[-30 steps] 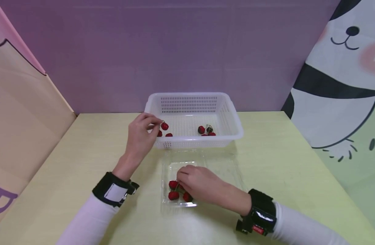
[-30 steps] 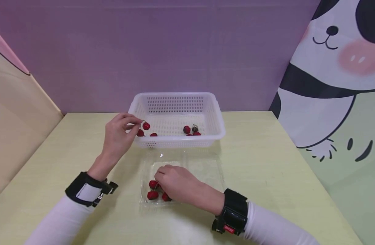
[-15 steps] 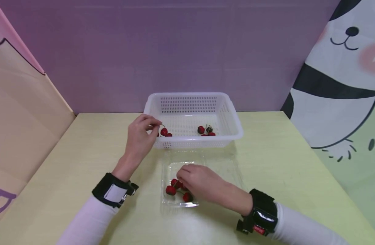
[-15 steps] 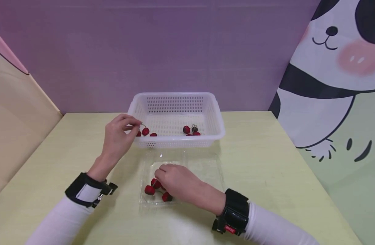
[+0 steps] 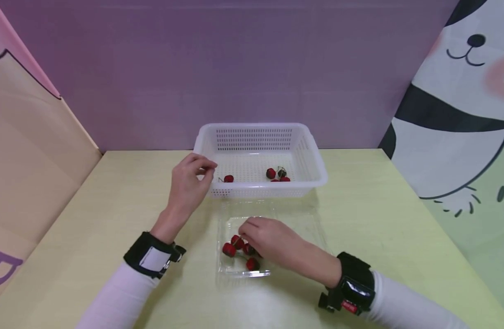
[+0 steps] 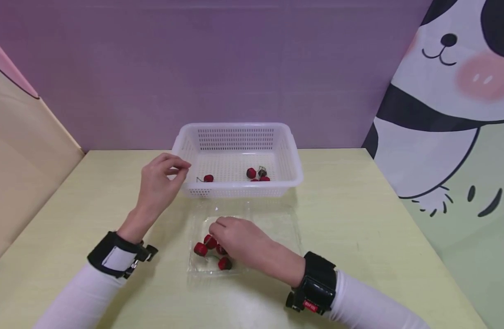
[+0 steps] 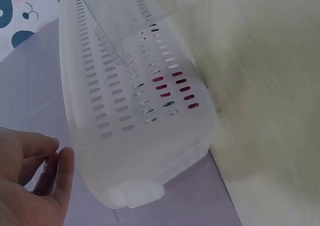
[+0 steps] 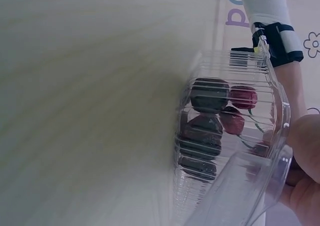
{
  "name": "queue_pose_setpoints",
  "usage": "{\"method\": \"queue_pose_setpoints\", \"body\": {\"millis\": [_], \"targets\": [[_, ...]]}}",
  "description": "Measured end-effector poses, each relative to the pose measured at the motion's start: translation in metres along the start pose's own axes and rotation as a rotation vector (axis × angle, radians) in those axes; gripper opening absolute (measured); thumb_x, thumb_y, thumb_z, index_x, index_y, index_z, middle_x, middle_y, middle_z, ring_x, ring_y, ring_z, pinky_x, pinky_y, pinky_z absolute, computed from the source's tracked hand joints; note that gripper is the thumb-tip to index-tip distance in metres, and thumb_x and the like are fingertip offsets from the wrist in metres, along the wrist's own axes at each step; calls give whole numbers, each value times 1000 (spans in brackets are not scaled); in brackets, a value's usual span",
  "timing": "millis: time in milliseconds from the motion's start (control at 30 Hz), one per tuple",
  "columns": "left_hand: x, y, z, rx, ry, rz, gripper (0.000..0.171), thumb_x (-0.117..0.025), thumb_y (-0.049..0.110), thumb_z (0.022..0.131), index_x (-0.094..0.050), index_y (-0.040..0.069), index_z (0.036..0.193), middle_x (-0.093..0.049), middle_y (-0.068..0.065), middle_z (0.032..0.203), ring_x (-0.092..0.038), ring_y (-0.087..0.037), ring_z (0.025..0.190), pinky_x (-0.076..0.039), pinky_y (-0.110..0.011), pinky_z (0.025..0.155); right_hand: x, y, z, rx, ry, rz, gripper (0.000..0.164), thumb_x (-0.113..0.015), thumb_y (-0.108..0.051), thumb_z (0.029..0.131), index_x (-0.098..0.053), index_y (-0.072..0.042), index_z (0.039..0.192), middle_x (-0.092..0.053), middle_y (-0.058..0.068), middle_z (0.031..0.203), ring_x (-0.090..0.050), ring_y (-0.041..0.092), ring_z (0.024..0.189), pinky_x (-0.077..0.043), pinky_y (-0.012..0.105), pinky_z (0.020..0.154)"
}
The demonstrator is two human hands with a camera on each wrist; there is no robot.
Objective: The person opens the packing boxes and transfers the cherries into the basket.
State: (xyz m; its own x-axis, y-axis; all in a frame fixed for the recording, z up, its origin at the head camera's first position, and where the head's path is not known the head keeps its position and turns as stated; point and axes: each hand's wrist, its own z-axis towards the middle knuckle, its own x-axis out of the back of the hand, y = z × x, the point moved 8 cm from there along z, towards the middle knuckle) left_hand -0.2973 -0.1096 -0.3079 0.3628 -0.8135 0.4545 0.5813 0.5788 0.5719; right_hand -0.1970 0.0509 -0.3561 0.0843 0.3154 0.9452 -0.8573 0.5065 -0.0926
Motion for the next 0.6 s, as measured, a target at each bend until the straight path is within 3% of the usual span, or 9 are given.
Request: {"method": "queue_pose_setpoints", "body": {"millis": [367, 600], "targets": [[-1, 0, -1, 9, -1, 2, 11, -70, -14, 86, -76, -6, 91, -66, -14, 93, -70, -25, 83, -62, -36, 74, 10, 0, 0, 31, 81, -38, 14, -77, 0, 90, -71, -1, 103, -71, 6, 96, -69, 15, 87, -57, 19, 80], [-1, 0, -2, 22, -8, 5, 11, -70, -13, 86, -76, -6, 92, -66, -14, 94, -70, -25, 83, -62, -36, 75, 12, 1, 1, 33, 80, -33, 16, -78, 0, 89, -71, -1, 103, -72, 6, 96, -70, 15, 87, -57, 18, 79]]}}
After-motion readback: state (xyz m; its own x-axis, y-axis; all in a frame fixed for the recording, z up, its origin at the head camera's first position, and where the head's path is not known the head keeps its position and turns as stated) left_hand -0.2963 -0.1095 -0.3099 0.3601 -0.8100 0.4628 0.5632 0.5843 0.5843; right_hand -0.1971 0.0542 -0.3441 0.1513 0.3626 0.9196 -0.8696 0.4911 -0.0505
